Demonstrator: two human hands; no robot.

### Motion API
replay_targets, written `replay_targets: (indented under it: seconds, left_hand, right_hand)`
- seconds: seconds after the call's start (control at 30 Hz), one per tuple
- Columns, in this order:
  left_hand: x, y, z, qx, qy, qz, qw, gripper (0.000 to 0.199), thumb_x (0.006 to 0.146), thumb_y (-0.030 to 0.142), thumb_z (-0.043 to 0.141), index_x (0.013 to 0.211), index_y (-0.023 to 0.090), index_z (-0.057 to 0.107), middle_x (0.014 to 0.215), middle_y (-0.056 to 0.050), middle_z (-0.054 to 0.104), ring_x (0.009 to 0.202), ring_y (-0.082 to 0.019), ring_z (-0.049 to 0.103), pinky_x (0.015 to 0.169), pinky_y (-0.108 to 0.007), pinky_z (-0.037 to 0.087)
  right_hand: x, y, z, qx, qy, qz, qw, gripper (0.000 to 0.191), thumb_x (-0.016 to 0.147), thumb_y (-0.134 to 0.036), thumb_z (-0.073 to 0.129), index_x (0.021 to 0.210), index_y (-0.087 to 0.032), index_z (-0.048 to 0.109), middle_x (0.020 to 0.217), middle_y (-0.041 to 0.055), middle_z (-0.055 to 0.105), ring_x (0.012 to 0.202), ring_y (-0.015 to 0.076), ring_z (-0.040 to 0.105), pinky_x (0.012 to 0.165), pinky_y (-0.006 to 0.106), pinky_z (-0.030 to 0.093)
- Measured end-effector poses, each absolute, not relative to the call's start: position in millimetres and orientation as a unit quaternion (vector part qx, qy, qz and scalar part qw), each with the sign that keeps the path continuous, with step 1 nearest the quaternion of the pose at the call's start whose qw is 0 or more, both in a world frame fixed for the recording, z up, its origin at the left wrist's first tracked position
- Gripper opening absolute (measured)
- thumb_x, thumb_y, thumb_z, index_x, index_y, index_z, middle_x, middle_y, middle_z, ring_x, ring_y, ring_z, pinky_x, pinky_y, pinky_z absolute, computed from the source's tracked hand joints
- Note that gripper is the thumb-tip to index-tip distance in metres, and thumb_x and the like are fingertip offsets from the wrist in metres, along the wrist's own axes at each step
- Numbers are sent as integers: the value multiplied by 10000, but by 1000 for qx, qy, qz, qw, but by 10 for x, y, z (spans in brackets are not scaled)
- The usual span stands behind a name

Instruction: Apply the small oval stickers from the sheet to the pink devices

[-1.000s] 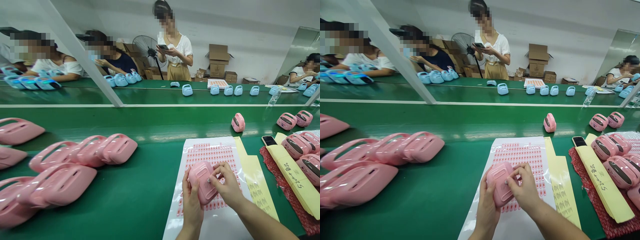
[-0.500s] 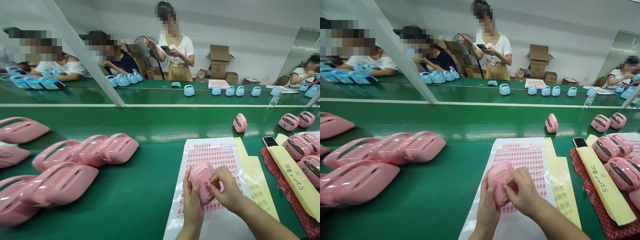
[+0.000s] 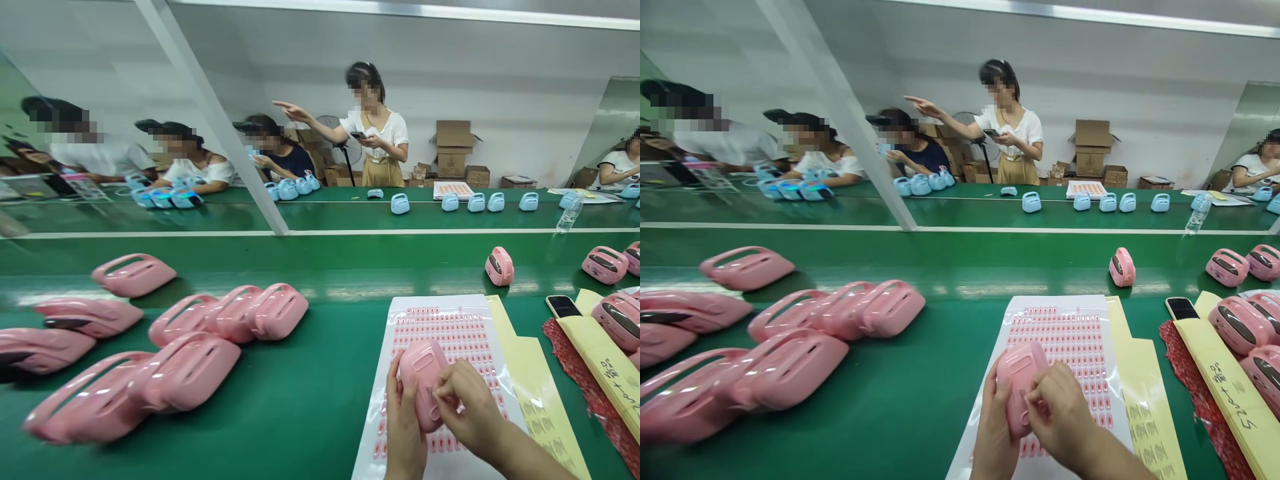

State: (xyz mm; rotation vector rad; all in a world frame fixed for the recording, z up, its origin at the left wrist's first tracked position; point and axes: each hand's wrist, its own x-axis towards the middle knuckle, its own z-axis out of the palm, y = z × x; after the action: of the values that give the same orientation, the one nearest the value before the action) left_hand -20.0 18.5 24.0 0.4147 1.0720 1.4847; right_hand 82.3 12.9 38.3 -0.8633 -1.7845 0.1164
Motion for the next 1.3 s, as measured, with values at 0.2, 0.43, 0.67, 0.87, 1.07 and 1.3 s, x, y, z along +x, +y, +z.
replay_targets:
  seconds: [0.2,0.43,0.67,0.87,1.07,1.3]
  left_hand:
    - [-223,229,251,169,458,645,587,617,561,555,741,1042,240,517,934,-29,605,851,-230,618,687,-318,508]
    - [-270,269,321,153,476,655,566,602,545,572,746,996,222,557,856,-8,624,738,-171,596,602,-265,494]
    - [-248,190,416,165,456,652,583,645,505,540,784,1015,224,548,901,-21,641,765,-195,627,654,-304,516]
    - [-240,170,418,168,457,651,583,645,525,542,773,1041,235,538,989,-47,633,897,-249,624,710,-339,513]
    - [-263,201,407,178,472,659,558,612,565,569,734,1044,234,553,925,-27,628,804,-207,614,634,-288,500]
    - [-282,215,409,159,480,649,568,653,526,578,756,1041,237,547,913,-21,612,772,-184,594,588,-258,487]
  right_hand:
    - [741,43,429,-343,-749,34,566,206,794,-33,447,723,-226,432,677,12,574,593,140,497,538,245,415]
    - [891,19,667,-400,-633,282,600,93,783,-202,592,714,-226,535,798,28,564,733,164,543,618,275,425]
    - [952,236,709,-470,-484,539,504,204,607,-356,726,624,-191,607,748,12,541,696,158,475,641,284,361]
    - [925,269,719,-432,-425,629,486,271,545,-358,772,594,-178,575,609,-27,522,602,123,429,606,261,341]
    - [984,217,762,-421,-386,593,567,321,588,-432,751,631,-198,535,714,0,564,617,124,439,605,266,372]
    - [1083,212,786,-391,-362,642,551,375,557,-331,800,752,-213,502,758,-6,598,649,120,492,589,238,365]
